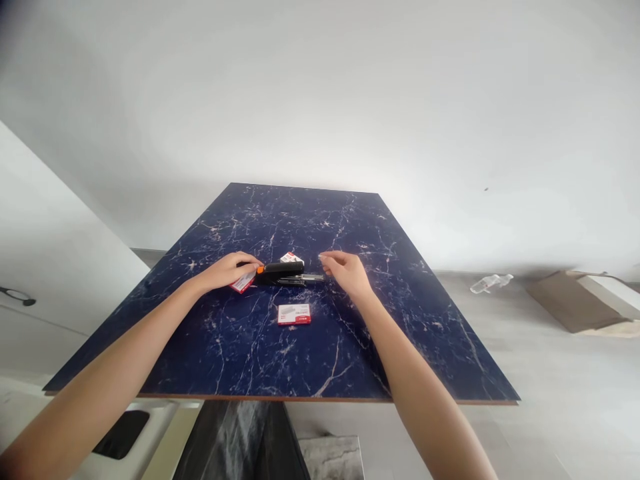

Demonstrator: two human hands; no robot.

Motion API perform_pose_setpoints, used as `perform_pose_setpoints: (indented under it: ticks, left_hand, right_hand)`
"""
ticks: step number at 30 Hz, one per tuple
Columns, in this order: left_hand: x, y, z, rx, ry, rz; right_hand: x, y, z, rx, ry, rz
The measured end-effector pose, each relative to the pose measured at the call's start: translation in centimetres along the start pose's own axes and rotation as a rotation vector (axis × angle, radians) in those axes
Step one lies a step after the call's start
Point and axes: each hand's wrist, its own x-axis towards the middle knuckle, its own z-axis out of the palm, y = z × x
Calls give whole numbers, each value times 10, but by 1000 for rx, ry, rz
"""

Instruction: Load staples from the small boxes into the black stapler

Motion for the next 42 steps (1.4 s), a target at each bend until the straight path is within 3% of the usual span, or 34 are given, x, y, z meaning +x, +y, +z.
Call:
perform_pose_setpoints:
  ticks: [4,10,16,33,37,42]
  left_hand:
    - [0,0,0,-8,4,3]
    - [-2,3,-1,-14,-4,-15]
    - [-2,1,-1,8,-1,-21]
    - [0,0,2,35,18,-5]
    - [-2,3,-1,29,4,-21]
    - [-8,9,-9,-41,-98,66]
  right_hand:
    - [-8,-11,-4,-312,-67,-143]
    - [-13,-21,-7,-489,-232,-247]
    - [-12,-19,-8,-497,-303,-217]
    - [-13,-20,0,-507,-307,-150]
    - [-14,-25,-6,-538,-346,-172]
    - [-23,-39,-21,-672,-258,-106]
